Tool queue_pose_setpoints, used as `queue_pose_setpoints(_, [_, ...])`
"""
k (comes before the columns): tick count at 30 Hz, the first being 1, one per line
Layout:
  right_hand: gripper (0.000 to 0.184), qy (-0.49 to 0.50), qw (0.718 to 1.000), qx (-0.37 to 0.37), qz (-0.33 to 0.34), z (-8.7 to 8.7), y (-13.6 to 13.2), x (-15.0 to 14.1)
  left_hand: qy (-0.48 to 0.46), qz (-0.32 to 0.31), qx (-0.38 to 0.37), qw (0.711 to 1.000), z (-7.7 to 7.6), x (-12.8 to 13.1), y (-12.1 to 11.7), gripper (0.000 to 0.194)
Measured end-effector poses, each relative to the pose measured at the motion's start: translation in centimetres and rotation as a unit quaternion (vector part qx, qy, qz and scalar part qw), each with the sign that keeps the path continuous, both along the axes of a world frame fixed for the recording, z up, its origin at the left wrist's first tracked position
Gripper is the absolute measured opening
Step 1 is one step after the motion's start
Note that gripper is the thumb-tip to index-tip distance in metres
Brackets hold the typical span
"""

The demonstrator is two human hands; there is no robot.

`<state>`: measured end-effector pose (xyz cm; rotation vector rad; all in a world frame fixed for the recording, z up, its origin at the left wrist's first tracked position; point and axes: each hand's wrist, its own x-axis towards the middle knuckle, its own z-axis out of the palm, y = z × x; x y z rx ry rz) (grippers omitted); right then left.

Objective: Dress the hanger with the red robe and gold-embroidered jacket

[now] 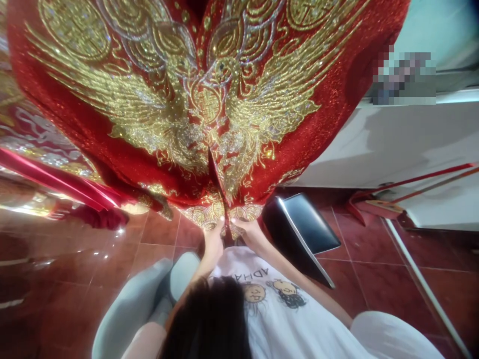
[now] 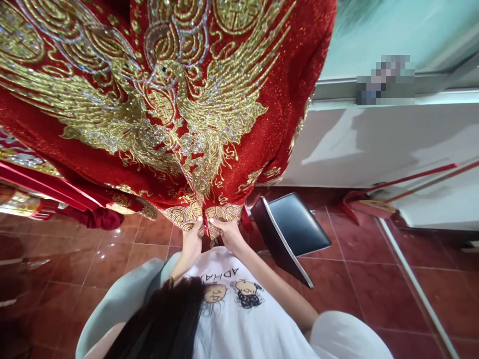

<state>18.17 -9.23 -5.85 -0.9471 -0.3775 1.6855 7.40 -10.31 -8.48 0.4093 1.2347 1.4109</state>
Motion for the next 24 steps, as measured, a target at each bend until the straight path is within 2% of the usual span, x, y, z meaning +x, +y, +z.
queue_pose_setpoints(4, [0.042, -0.006, 1.000, -0.014, -0.001, 0.3, 0.0, 0.0, -0.002, 0.016, 0.008, 1.000, -0.4, 0.3, -0.1, 0.064])
queue_pose_setpoints(12, [0.052, -0.002, 1.000, -0.012, -0.027, 0.0, 0.0, -0.3, 0.003, 0.027, 0.009, 1.000, -0.7, 0.5, -0.3, 0.066])
queue_pose_setpoints(19, [0.041, -0.038, 0.999, 0.002, -0.037, -1.1, 0.3, -0.8, 0.058, 0.030, 0.026, 0.998, -2.7, 0.7, -0.8, 0.051])
queue_pose_setpoints(24, [0.026, -0.065, 0.998, -0.017, 0.000, -1.4, 0.3, -0.7, 0.023, 0.004, 0.026, 0.999, -2.4, 0.4, -0.7, 0.049])
